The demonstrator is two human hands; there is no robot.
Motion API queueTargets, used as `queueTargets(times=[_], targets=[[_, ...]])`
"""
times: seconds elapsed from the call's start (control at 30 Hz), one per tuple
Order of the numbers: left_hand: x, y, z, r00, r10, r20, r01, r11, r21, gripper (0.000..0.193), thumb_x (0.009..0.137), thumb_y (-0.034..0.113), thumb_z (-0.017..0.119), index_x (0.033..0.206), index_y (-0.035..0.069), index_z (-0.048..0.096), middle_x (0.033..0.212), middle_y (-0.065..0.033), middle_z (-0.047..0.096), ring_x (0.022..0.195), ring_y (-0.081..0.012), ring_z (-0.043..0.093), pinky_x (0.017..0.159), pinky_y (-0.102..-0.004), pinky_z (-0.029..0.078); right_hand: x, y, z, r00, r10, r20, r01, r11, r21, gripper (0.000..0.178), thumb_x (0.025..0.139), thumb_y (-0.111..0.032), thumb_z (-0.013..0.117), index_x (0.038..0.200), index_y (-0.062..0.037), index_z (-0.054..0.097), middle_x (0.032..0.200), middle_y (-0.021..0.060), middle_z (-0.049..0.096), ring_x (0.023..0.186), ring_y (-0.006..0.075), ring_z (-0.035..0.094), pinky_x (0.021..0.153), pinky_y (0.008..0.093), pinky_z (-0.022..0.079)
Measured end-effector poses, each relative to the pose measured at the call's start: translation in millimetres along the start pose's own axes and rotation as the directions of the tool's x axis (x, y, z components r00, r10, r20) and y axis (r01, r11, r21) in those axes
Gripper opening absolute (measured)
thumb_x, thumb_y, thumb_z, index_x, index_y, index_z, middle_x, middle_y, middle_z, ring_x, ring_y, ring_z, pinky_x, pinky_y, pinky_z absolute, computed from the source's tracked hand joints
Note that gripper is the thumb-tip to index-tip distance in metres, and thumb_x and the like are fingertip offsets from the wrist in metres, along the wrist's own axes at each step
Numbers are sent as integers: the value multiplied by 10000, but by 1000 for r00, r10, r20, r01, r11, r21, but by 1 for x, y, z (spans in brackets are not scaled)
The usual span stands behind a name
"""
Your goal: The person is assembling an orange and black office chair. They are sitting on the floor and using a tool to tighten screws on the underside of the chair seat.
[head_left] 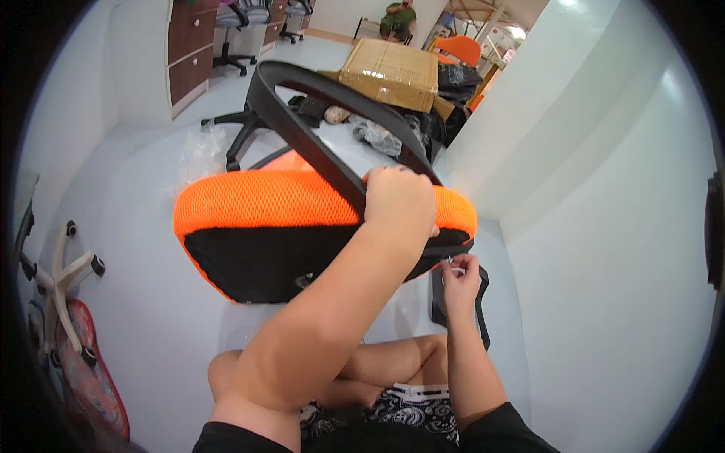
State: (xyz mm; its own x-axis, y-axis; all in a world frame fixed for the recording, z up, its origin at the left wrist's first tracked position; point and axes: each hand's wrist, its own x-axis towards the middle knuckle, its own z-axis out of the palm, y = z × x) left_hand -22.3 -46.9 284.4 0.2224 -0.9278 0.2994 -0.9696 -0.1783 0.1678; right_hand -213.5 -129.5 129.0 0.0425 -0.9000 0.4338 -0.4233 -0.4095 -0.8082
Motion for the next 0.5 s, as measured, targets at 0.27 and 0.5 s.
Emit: queueTargets(times=[0.27,0.5], targets=[[-4,1,6,995,13,-94,-7,998,69,587,650,579,788,943,88,653,855,-57,678,861,-198,665,748,-299,506,3,-12,-6,772,544,329,-617,514,596,156,945,-248,609,920,-142,497,813,-11,565,641,96,564,603,278,468],[-4,2,1,998,13,-54,-9,997,79,606,655,588,783,963,83,647,874,-60,677,850,-204,665,737,-305,510,-4,17,2,1000,9,-3,-9,997,78,251,811,57,677,915,-64,484,803,-38,474,652,58,455,598,209,403]])
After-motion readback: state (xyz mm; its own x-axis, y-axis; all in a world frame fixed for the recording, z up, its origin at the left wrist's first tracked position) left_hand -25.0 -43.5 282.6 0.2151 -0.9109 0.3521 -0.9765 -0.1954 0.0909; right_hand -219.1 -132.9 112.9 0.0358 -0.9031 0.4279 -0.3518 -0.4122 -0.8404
